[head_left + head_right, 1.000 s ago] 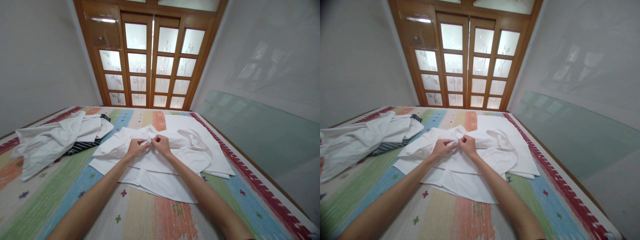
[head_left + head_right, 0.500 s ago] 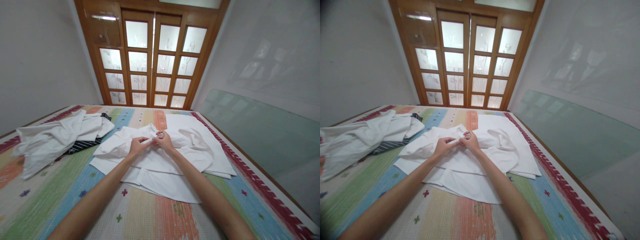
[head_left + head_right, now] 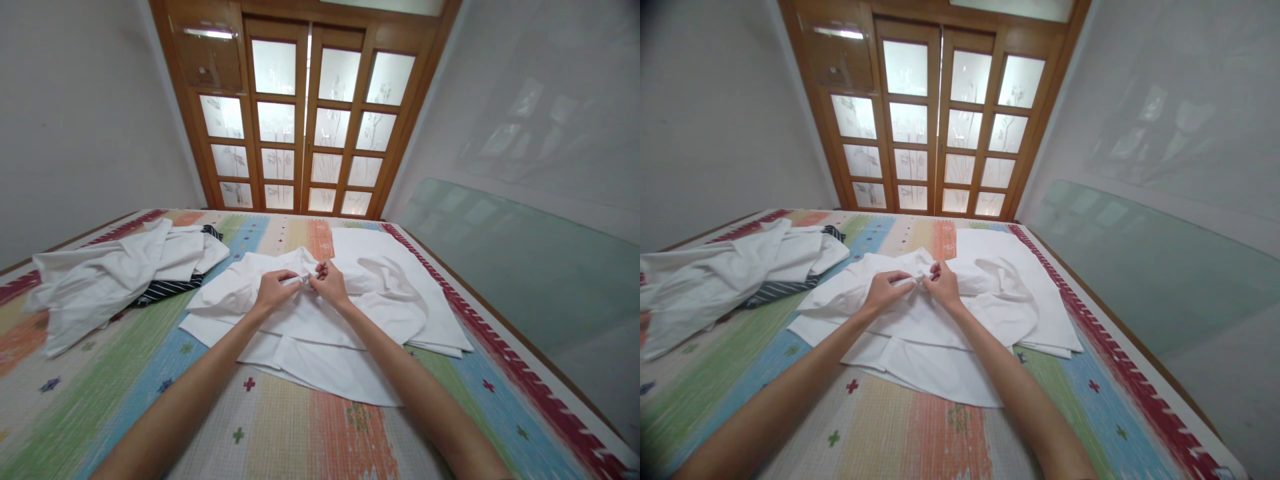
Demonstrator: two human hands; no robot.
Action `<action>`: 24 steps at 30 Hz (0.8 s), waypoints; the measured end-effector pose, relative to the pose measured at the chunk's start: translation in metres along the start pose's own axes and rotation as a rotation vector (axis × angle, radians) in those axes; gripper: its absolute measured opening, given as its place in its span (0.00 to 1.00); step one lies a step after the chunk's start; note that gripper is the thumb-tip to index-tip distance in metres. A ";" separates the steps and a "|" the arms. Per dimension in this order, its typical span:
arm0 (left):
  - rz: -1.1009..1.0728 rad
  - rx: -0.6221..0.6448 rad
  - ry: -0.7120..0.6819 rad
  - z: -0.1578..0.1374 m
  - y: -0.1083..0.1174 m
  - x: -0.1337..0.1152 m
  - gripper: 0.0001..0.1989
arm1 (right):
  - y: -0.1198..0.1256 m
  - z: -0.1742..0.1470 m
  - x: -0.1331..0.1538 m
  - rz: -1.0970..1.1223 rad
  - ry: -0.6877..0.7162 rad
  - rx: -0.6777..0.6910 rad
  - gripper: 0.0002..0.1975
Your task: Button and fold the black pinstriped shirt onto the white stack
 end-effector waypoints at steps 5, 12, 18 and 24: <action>0.268 -0.037 -0.276 0.016 0.028 -0.023 0.06 | 0.042 0.015 0.016 -0.126 0.056 -0.175 0.09; 0.555 -0.209 -0.677 0.010 0.039 -0.057 0.12 | 0.084 0.050 0.023 0.014 -0.102 -0.251 0.09; 0.429 0.596 -0.746 -0.058 -0.038 -0.043 0.24 | 0.045 0.039 0.001 -0.045 -0.268 0.161 0.16; 0.442 0.727 -0.673 -0.072 -0.053 -0.027 0.11 | 0.034 0.005 0.008 -0.605 0.136 0.637 0.23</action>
Point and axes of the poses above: each hand's wrist, its own z-axis towards the middle knuckle, its own y-axis out of the back of the hand, x = y × z, the point moved 7 cm from there along z, towards the middle knuckle, and after that the axes turned 8 degrees about -x, right-handed, at the moved point
